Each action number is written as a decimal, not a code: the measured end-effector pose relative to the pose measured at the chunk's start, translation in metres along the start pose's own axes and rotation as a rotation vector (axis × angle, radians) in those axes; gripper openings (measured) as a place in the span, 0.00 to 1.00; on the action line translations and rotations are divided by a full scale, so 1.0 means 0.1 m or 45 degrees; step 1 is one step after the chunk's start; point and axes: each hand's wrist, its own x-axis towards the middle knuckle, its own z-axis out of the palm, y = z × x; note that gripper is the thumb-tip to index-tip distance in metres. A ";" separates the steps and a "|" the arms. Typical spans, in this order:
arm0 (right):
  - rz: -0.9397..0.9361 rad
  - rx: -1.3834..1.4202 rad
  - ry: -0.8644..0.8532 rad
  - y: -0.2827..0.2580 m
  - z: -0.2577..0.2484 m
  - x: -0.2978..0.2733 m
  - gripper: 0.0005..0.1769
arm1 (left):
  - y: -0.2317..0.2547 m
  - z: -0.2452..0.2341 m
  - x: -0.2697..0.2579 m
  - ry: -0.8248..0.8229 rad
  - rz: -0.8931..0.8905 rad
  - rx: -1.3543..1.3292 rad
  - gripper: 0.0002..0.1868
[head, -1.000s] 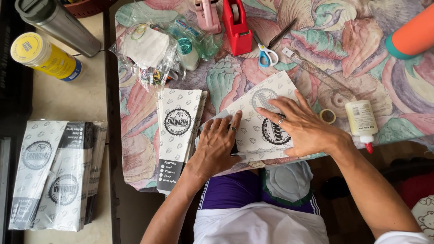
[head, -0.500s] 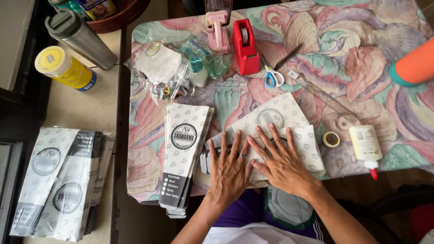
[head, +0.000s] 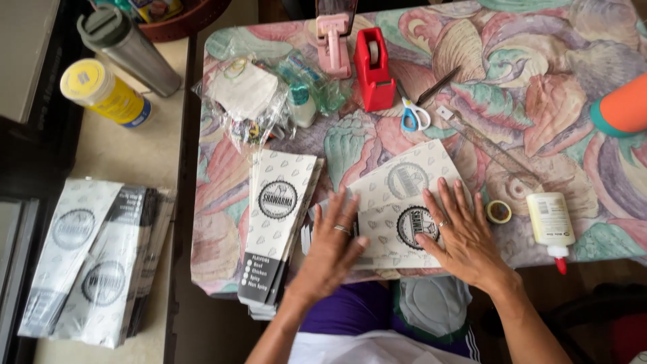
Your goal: The person organizes printed shawarma wrappers by hand on a table, folding them and stacking them together.
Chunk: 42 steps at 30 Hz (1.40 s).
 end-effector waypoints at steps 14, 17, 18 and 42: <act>-0.020 0.242 -0.203 0.01 -0.46 -0.03 0.51 | -0.64 -0.53 -0.65 0.547 -0.599 0.753 0.29; -0.032 0.271 -0.197 0.01 -0.59 -0.06 0.50 | -0.48 -0.68 -0.63 0.560 -0.602 0.487 0.24; -0.025 0.288 -0.219 0.02 -0.62 -0.07 0.49 | -0.40 -0.74 -0.61 0.569 -0.557 0.324 0.21; -0.660 -0.186 0.959 -0.88 -2.00 0.01 0.15 | 1.51 -1.14 0.24 0.257 0.314 0.171 0.05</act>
